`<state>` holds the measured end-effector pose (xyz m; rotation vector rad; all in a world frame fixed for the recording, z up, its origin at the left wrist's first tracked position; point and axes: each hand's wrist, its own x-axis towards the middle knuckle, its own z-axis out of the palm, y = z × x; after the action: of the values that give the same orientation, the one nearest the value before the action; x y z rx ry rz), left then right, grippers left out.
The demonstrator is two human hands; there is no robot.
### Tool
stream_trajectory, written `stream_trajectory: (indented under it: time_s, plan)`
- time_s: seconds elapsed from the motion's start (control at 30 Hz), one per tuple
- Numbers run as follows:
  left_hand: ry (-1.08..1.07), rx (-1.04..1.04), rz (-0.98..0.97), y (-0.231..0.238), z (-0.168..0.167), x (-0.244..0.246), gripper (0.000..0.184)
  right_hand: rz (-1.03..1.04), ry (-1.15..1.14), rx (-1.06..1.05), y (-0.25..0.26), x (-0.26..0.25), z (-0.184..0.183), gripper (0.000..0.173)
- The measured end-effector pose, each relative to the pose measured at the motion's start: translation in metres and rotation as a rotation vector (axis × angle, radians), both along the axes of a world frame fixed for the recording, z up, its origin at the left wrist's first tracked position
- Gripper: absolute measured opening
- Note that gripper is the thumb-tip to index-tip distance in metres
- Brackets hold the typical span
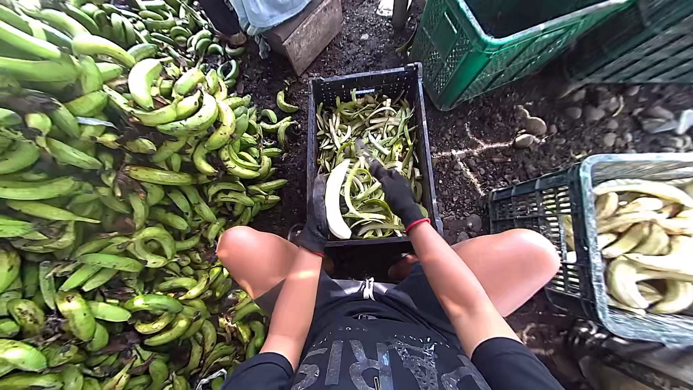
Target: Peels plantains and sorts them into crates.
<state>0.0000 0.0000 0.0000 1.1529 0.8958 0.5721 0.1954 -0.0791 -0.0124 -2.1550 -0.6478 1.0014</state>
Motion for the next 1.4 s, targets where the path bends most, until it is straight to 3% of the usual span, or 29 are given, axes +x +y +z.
stream_trajectory:
  time_s: [0.13,0.23,0.3,0.37,0.5,0.57,0.63,0.7,0.77,0.87,0.97,1.07,1.17,1.27,1.4]
  plan:
    - [0.014,-0.075,0.125,0.008,-0.018,-0.027,0.054,-0.227,0.304,0.041,-0.022,0.029,-0.053,0.080]
    - [0.000,-0.049,0.237,0.015,-0.028,-0.021,0.045,-0.443,0.539,0.133,-0.056,0.018,-0.061,0.072]
    - [0.025,0.003,0.154,0.002,-0.021,-0.002,0.046,-0.525,0.661,0.183,-0.063,0.003,-0.077,0.070]
    - [-0.077,0.042,0.043,-0.016,0.000,0.049,0.043,-0.486,0.674,0.174,-0.061,0.002,-0.072,0.065]
    - [-0.267,-0.099,-0.361,-0.088,0.074,0.160,0.047,-0.412,0.622,0.210,-0.083,0.000,-0.022,0.050]
    - [-0.374,-0.161,-0.586,-0.124,0.102,0.206,0.054,-0.274,0.450,0.184,-0.095,0.000,-0.003,0.042]
    - [-0.330,-0.205,-0.620,-0.156,0.119,0.238,0.060,-0.179,0.306,0.171,-0.098,0.003,-0.001,0.040]
    - [-0.234,-0.208,-0.627,-0.165,0.117,0.232,0.058,-0.318,0.451,0.205,-0.096,0.002,0.000,0.041]
    - [-0.213,-0.188,-0.609,-0.147,0.108,0.209,0.050,-0.381,0.571,0.195,-0.094,0.002,0.001,0.046]
    - [-0.395,-0.132,-0.498,-0.068,0.099,0.135,0.053,-0.389,0.585,0.203,-0.076,-0.001,-0.038,0.059]
    - [-0.526,0.054,-0.211,0.023,0.110,-0.001,0.066,-0.320,0.604,0.129,-0.073,-0.001,-0.043,0.055]
    - [-0.555,0.167,0.205,0.085,0.096,-0.175,0.061,-0.342,0.593,0.208,-0.072,-0.008,-0.053,0.064]
    - [-0.335,0.248,0.693,0.060,0.070,-0.304,0.052,-0.244,0.532,0.199,-0.081,-0.013,-0.059,0.069]
    - [-0.090,0.122,1.150,0.005,0.031,-0.340,0.049,-0.002,0.319,0.102,-0.080,-0.010,-0.054,0.046]
    - [0.227,-0.216,1.210,-0.072,-0.061,-0.366,0.056,0.239,0.092,-0.114,-0.065,-0.017,-0.042,0.049]
